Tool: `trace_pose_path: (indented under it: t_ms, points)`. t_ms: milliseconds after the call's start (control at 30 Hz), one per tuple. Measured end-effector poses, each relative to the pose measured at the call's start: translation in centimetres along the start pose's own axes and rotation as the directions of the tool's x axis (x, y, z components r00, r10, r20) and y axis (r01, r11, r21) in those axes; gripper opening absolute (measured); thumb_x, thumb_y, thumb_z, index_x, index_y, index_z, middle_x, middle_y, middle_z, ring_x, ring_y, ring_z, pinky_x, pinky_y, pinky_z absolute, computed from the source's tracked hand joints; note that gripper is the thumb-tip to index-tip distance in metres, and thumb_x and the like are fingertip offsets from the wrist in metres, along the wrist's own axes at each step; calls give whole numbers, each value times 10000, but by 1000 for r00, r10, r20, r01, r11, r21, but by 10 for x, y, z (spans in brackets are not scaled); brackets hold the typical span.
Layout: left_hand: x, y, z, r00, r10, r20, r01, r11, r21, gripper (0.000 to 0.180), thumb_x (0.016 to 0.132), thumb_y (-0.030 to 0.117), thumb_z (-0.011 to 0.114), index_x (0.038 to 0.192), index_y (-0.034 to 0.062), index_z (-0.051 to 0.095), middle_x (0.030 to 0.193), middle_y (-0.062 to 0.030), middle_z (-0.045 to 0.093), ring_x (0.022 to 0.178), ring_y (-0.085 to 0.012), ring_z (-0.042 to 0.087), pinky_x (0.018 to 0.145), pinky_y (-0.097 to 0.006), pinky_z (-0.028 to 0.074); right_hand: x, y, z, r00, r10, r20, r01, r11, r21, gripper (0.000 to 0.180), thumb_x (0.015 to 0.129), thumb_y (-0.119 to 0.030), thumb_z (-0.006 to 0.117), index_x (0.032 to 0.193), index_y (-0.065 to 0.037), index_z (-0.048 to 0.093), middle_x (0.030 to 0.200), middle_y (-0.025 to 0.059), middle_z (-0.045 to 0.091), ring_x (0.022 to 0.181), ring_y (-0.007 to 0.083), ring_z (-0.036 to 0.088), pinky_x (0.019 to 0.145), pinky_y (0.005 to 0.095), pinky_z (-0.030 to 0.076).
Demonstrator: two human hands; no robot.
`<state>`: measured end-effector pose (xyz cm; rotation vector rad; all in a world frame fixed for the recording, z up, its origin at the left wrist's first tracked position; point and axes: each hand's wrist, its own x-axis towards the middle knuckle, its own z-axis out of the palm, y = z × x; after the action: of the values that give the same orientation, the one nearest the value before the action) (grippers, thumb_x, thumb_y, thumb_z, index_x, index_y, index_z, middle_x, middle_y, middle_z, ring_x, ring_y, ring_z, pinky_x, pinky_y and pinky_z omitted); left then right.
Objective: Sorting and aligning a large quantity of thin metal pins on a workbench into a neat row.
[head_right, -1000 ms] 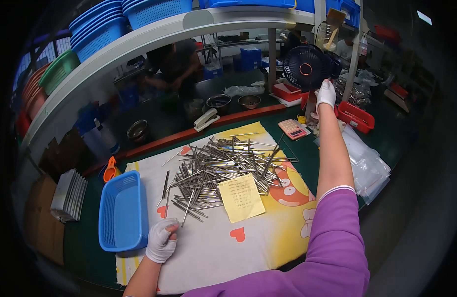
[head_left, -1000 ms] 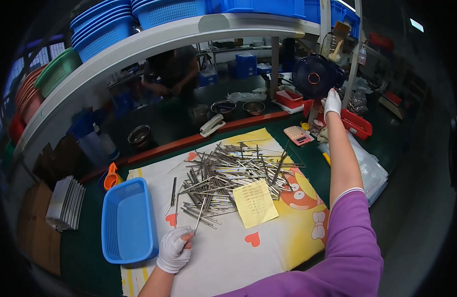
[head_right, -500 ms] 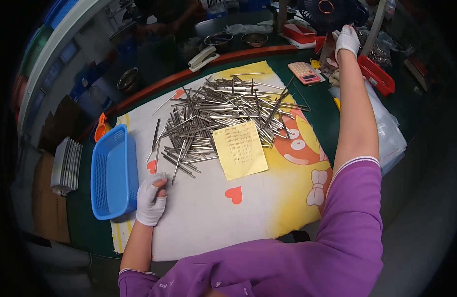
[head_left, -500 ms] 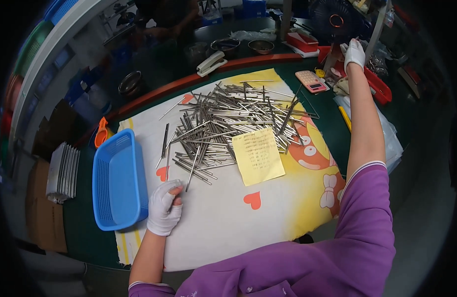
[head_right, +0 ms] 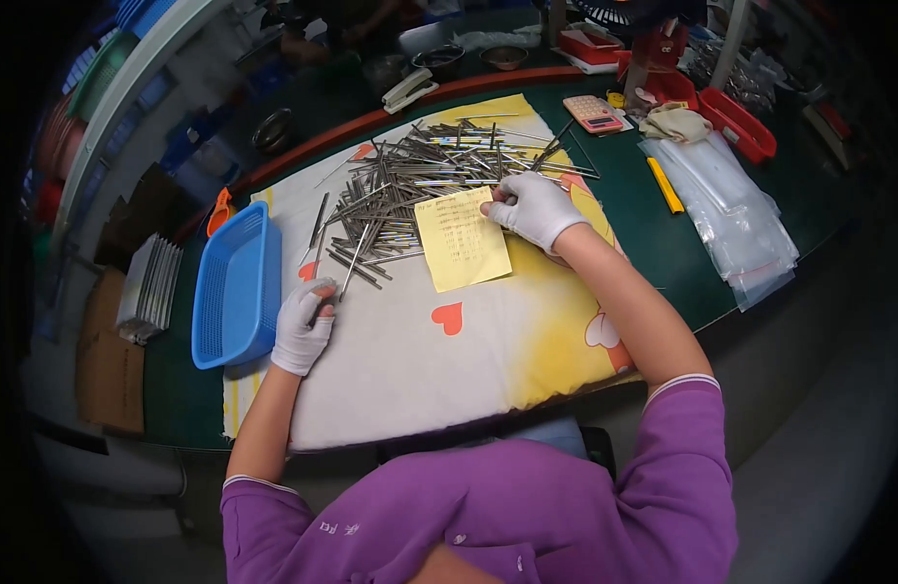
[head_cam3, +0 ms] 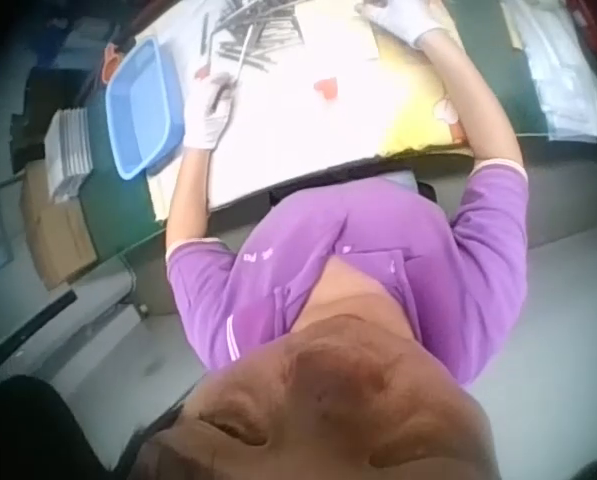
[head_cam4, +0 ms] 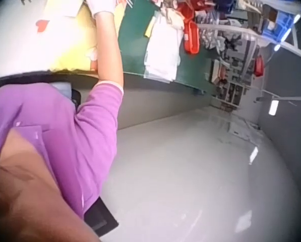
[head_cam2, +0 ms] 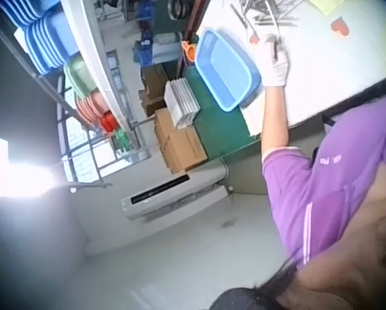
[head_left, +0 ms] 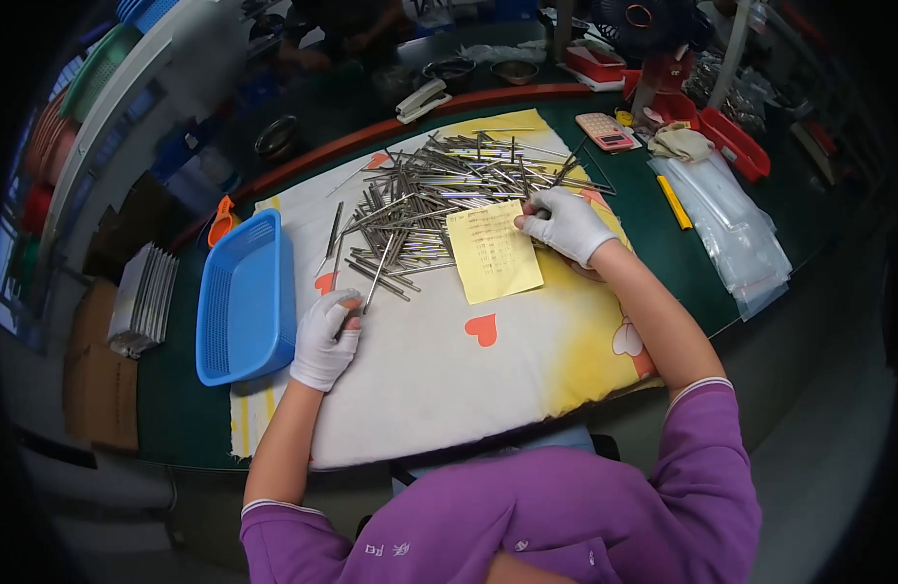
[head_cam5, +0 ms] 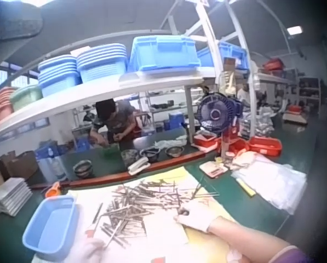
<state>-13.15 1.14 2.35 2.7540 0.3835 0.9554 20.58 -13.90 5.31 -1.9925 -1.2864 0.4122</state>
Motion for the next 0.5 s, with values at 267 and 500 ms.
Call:
trace_pose_path:
  t_ms: [267, 500]
  points:
    - [0, 0, 5, 1000, -4, -13, 5, 997, 73, 217, 709, 25, 616, 923, 51, 592, 967, -117, 606, 880, -313, 585, 762, -374, 473, -1, 10, 14, 998, 12, -69, 9, 956, 293, 217, 779, -180, 671, 855, 19, 632, 774, 79, 620, 706, 136, 567, 680, 267, 454]
    - [2, 5, 1, 998, -36, 43, 28, 985, 172, 221, 723, 72, 624, 941, 50, 594, 1021, -124, 591, 912, -318, 576, 795, -387, 470, -5, 20, 17, 981, -80, -176, 119, 967, 224, 219, 794, -203, 656, 853, 6, 625, 784, 95, 597, 710, 158, 553, 681, 278, 446]
